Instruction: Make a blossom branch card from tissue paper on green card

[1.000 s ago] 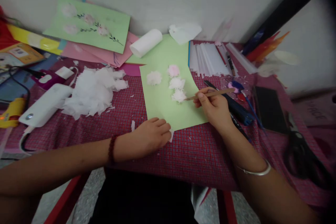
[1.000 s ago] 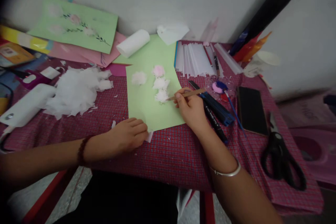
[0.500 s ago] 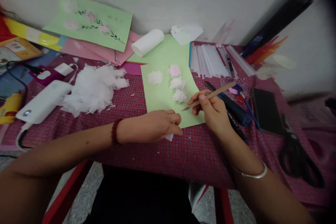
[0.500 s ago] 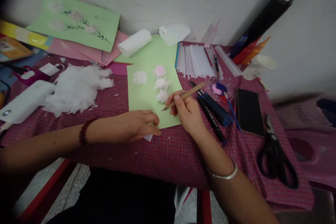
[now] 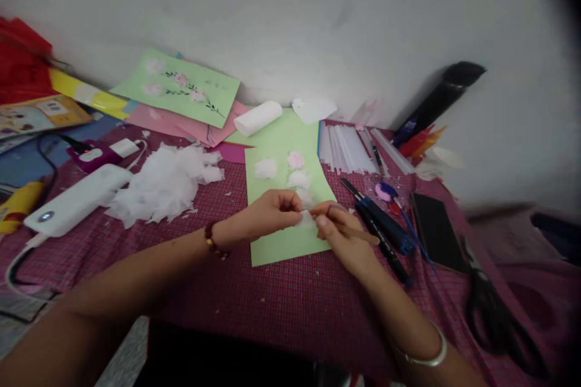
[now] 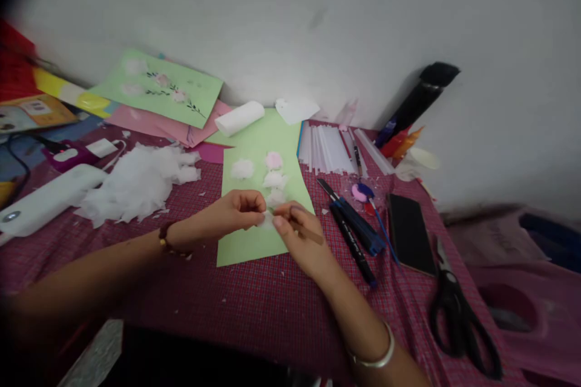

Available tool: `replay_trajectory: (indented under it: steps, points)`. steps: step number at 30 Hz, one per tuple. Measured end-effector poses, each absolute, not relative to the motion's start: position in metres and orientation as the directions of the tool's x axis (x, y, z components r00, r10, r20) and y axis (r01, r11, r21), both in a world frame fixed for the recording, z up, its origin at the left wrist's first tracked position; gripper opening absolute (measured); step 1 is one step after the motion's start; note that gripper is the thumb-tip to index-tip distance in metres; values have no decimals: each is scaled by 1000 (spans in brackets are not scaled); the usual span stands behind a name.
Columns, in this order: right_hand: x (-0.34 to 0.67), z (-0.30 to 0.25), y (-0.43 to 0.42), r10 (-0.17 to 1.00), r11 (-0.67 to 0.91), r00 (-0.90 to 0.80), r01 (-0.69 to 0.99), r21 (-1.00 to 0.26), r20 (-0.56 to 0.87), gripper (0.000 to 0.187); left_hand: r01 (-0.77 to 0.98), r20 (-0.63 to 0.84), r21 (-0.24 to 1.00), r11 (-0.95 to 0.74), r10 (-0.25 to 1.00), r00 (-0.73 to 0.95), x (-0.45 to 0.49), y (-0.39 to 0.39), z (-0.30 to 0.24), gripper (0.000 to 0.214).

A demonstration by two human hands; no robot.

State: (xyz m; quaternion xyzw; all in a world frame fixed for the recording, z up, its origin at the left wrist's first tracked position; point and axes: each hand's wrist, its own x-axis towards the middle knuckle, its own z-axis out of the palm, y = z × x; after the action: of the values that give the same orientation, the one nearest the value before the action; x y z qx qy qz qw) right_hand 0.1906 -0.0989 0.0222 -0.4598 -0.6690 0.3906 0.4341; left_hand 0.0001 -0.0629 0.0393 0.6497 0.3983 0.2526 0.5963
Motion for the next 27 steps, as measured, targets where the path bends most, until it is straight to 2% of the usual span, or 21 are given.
replay_trajectory:
  steps: [5, 7, 10, 15, 18, 22, 25, 27]
  points:
    - [183, 24, -101, 965, 255, -153, 347, -903, 213, 23, 102, -121, 992, 77, 818, 563, 3, -61, 31, 12]
    - [182, 24, -100, 967, 248, -151, 359, -900, 206, 23, 57, -67, 998, 41, 796, 602, 3, -60, 31, 24]
    - [182, 23, -100, 969, 234, -158, 349, -908, 189, 23, 85, 20, 991, -102, 746, 666, 3, -62, 34, 40]
    - [182, 20, -102, 962, 245, -211, 388, -889, 173, 22, 267, 216, 848, -458, 758, 616, 9, -72, 32, 32]
    - [182, 21, -102, 961, 248, -215, 409, -878, 172, 22, 299, 268, 791, -534, 742, 615, 9, -72, 26, 35]
    - [183, 23, -102, 969, 215, -198, 403, -890, 144, 21, 242, 227, 861, -448, 764, 604, 7, -67, 24, 36]
    - [184, 26, -102, 976, 175, -192, 398, -900, 105, 21, 121, 82, 973, -196, 785, 614, 6, -62, 28, 34]
    - [184, 27, -102, 976, 162, -198, 394, -905, 88, 22, 50, -28, 999, -6, 767, 641, 6, -60, 31, 35]
